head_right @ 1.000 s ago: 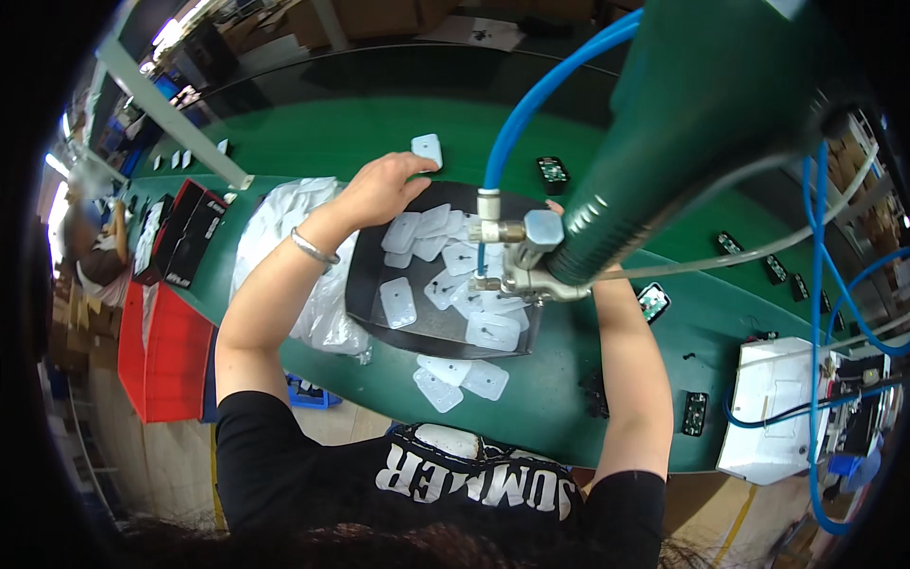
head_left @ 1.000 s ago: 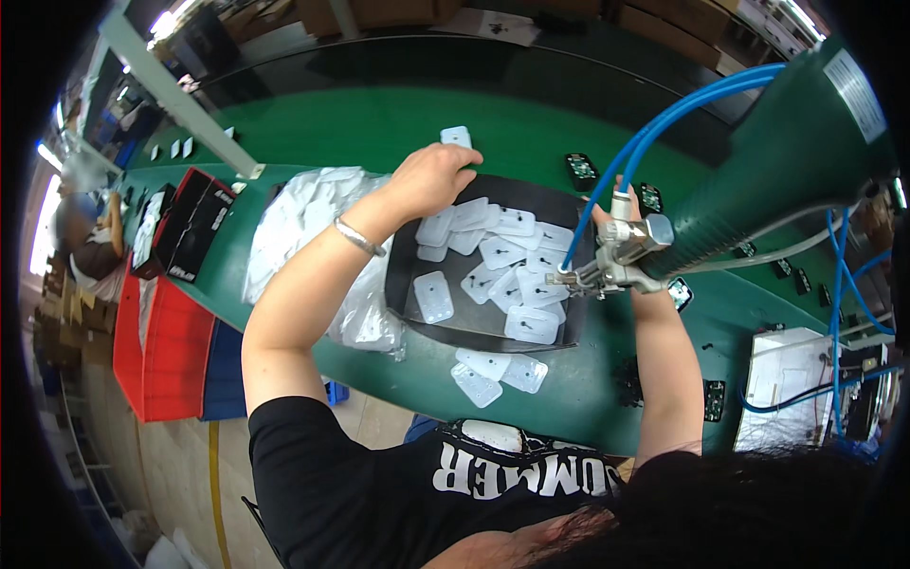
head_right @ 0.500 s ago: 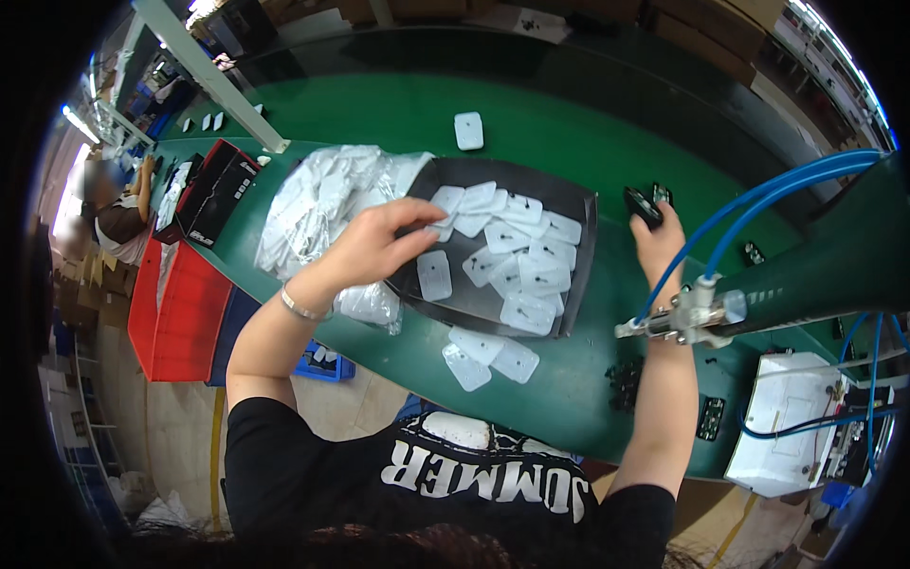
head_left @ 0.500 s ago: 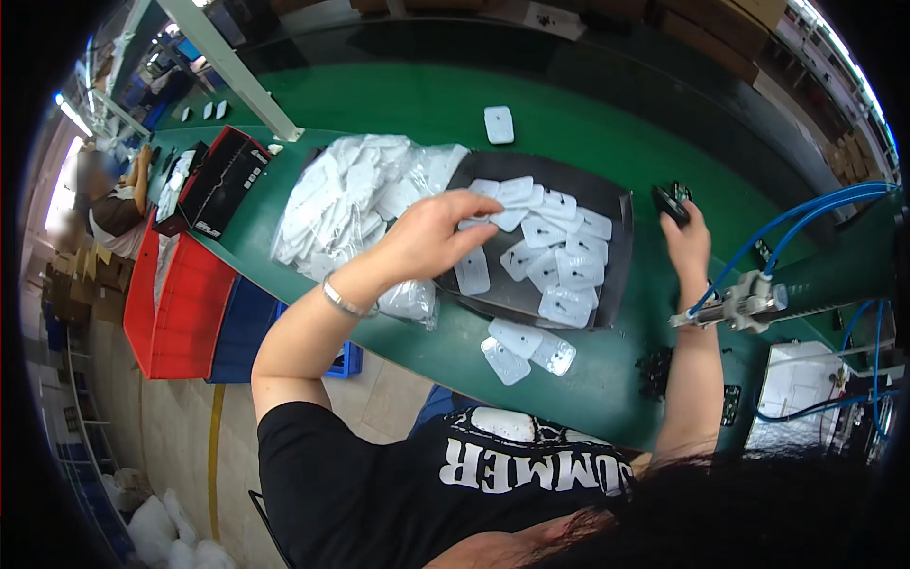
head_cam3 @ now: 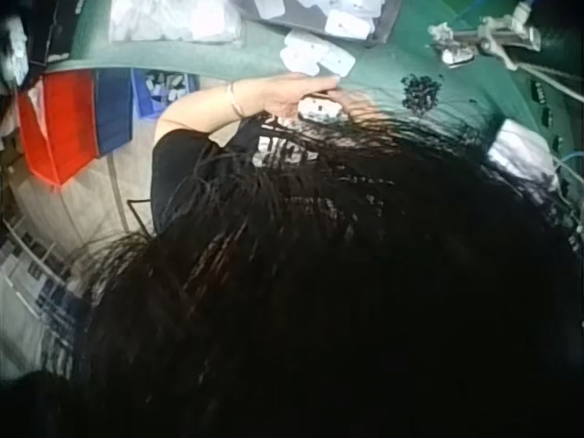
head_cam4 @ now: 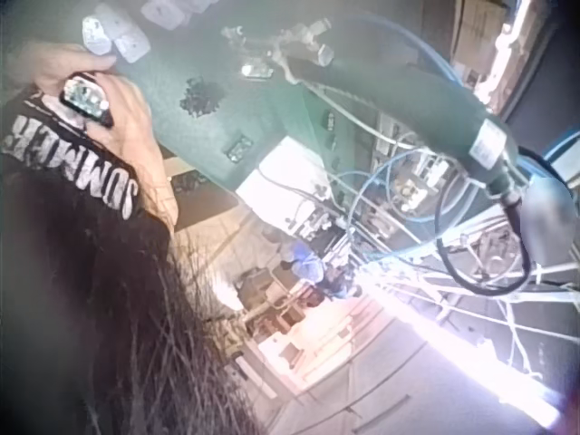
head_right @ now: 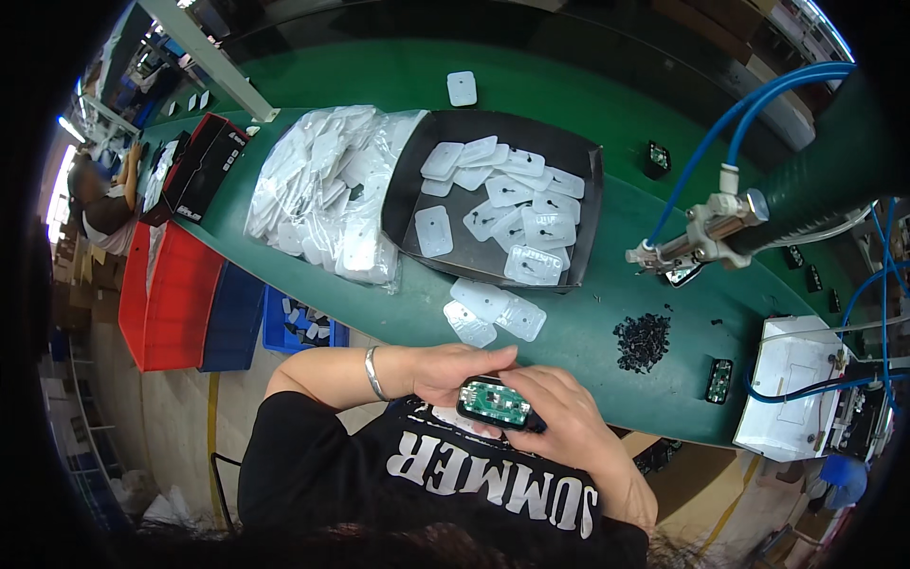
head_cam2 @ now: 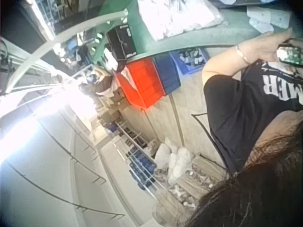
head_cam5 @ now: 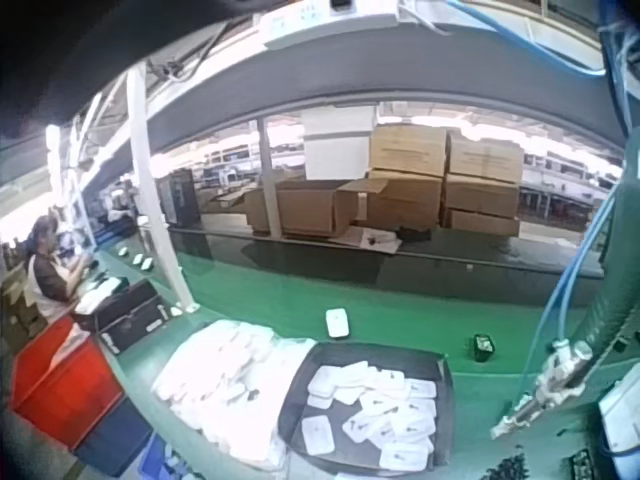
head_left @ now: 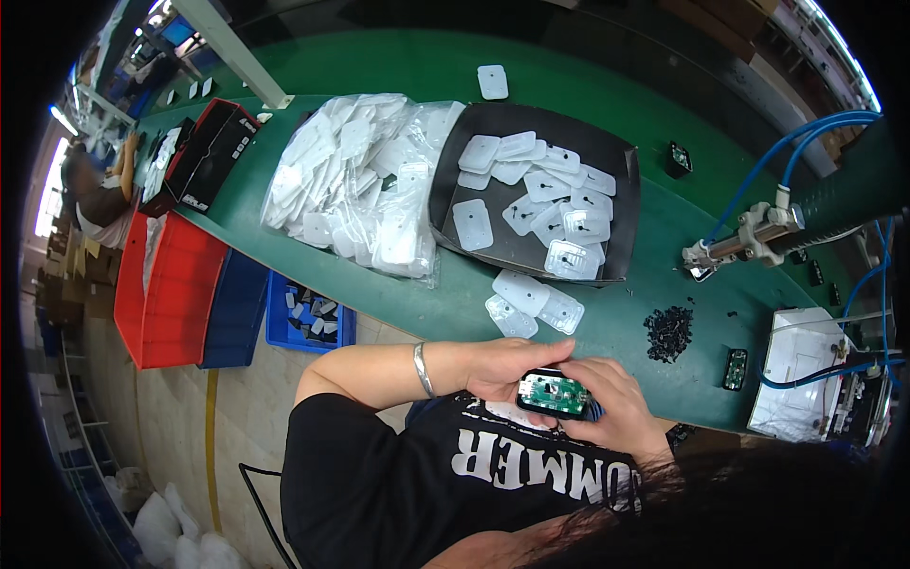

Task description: Assembling PCB components into plastic housings and using a pneumatic press.

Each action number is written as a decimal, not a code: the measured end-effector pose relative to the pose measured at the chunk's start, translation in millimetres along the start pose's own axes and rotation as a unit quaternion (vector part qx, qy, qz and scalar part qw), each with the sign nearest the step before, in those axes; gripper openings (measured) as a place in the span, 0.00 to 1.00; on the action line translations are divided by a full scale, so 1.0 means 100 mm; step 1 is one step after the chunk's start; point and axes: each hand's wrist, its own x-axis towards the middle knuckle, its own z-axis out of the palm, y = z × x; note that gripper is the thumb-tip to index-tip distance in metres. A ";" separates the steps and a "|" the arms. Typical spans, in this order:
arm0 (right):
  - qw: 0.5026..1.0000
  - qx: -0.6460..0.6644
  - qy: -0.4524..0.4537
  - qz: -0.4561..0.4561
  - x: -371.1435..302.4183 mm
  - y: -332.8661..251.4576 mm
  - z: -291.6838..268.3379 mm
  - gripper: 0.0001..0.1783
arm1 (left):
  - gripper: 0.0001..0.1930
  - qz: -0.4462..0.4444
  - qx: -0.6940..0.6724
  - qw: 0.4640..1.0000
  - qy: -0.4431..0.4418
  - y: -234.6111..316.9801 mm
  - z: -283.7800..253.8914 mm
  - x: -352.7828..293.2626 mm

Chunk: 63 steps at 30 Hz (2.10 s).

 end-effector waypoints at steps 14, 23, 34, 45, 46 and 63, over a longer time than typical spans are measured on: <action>0.954 -0.236 0.157 0.097 1.86 0.42 0.23 0.21 | 0.25 0.290 -0.002 0.953 -0.087 -0.20 -0.50 -0.70; 0.871 -0.375 0.094 0.304 2.28 0.96 -0.08 0.29 | 0.25 0.291 0.006 0.951 -0.100 -0.21 -0.75 -0.83; 0.864 -0.347 0.040 0.362 2.32 1.11 -0.17 0.29 | 0.20 0.298 -0.002 0.948 -0.116 -0.24 -0.84 -0.87; 0.868 -0.330 0.068 0.365 2.27 1.10 -0.14 0.34 | 0.20 0.288 0.012 0.952 -0.100 -0.24 -0.71 -0.83; 0.869 -0.328 0.070 0.365 2.27 1.13 -0.14 0.34 | 0.20 0.287 0.015 0.953 -0.097 -0.24 -0.70 -0.82; 0.877 -0.347 0.113 0.313 1.76 0.53 -0.22 0.29 | 0.15 0.276 -0.025 0.960 0.027 -0.21 -0.53 -0.72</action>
